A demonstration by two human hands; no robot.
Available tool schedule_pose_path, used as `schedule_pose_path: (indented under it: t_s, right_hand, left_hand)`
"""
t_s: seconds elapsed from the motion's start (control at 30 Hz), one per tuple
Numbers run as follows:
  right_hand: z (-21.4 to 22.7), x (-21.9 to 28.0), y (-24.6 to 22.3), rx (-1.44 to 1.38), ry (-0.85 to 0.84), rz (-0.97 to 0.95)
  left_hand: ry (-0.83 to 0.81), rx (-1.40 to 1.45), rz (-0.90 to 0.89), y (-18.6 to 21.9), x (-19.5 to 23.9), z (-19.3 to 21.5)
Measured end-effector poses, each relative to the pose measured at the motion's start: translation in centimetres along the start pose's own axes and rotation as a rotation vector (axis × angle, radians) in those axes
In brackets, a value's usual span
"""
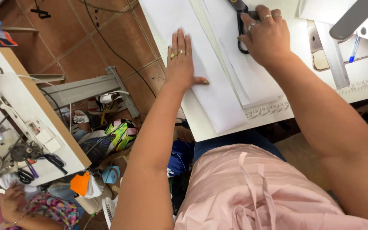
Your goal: Measuring, marking, and cutting fabric or paper patterns on a workbench in a sewing factory.
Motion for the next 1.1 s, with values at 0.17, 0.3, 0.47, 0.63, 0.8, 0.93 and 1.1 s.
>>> schedule_pose_path:
  t_s: [0.17, 0.3, 0.47, 0.63, 0.8, 0.93, 1.1]
  right_hand:
    - [-0.7, 1.0, 2.6, -0.034, 0.114, -0.001]
    - [1.0, 0.8, 4.9, -0.015, 0.134, 0.017]
    - [3.1, 3.2, 3.1, -0.321, 0.193, 0.023]
    - [5.1, 17.0, 8.3, -0.354, 0.232, -0.291]
    - [4.3, 22.0, 15.8, -0.175, 0.300, -0.383]
    - [-1.0, 21.8, 19.8, -0.214, 0.230, -0.510]
    - [-1.4, 20.7, 21.6, -0.143, -0.166, -0.810]
  left_hand:
    - [0.002, -0.063, 0.006, 0.2, -0.6, -0.2]
    - [-0.031, -0.016, 0.002, 0.6, -0.1, 0.7]
    - [-0.112, 0.031, 0.041, 1.3, 0.2, 0.2]
    - [0.013, 0.030, -0.011, 2.2, 1.3, -1.6]
    - [-0.007, 0.027, -0.006, 2.5, 1.8, -1.7]
    - [0.012, -0.008, -0.006, 2.5, 2.0, -1.5]
    - [-0.006, -0.032, 0.012, 2.7, 2.1, -1.4]
Point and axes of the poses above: each hand's wrist, its own x-axis away from the middle knuckle, its own z-axis out of the back of the hand, y = z × x, the point moved 9 cm from there along -x, towards the middle knuckle, and after that the axes turned 3 degrees about z, right-handed, at the moved point
